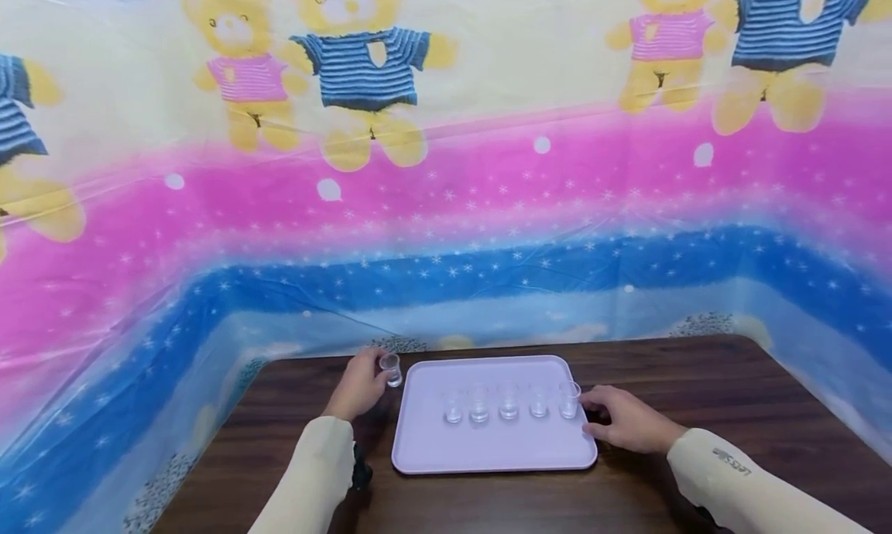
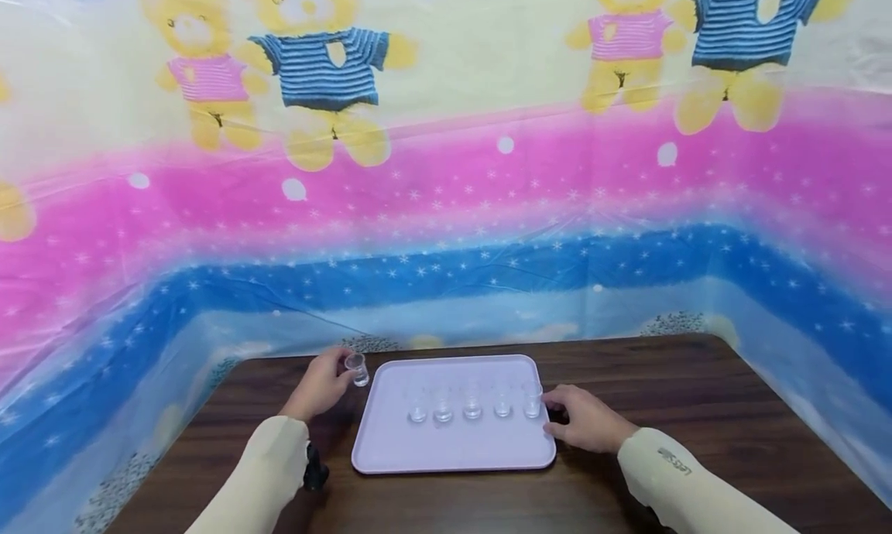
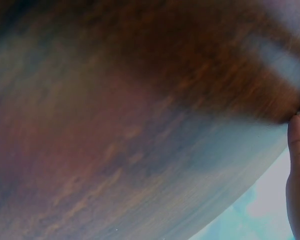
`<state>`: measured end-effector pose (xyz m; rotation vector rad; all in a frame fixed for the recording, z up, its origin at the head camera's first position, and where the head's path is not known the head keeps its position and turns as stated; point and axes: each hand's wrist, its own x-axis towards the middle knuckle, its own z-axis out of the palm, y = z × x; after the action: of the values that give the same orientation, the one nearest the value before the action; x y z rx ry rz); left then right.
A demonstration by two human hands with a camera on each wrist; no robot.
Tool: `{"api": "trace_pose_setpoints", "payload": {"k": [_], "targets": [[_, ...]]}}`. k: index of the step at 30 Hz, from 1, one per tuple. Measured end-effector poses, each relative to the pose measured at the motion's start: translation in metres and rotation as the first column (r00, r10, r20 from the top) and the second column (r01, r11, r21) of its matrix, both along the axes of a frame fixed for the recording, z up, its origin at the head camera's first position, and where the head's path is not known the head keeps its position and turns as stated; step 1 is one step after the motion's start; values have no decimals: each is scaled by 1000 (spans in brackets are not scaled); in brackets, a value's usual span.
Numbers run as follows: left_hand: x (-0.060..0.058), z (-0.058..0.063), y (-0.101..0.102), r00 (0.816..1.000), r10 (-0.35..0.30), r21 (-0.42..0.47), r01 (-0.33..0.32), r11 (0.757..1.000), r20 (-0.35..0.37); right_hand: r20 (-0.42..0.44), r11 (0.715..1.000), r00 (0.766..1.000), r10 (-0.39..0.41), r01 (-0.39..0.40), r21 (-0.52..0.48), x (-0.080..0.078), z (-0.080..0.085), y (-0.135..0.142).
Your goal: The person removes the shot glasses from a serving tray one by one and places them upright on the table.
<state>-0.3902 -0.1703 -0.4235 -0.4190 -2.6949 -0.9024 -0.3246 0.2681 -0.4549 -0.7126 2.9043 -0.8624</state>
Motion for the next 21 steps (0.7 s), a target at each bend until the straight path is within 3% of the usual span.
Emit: {"api": "trace_pose_setpoints", "payload": {"k": [10, 21], "targets": [[-20, -13, -17, 993, 98, -18, -97, 995, 72, 3, 1000, 1000, 11, -11, 2, -1, -1, -1], [-39, -16, -10, 982, 123, -36, -119, 992, 145, -8, 1000, 1000, -2, 2, 24, -1, 0, 4]]}}
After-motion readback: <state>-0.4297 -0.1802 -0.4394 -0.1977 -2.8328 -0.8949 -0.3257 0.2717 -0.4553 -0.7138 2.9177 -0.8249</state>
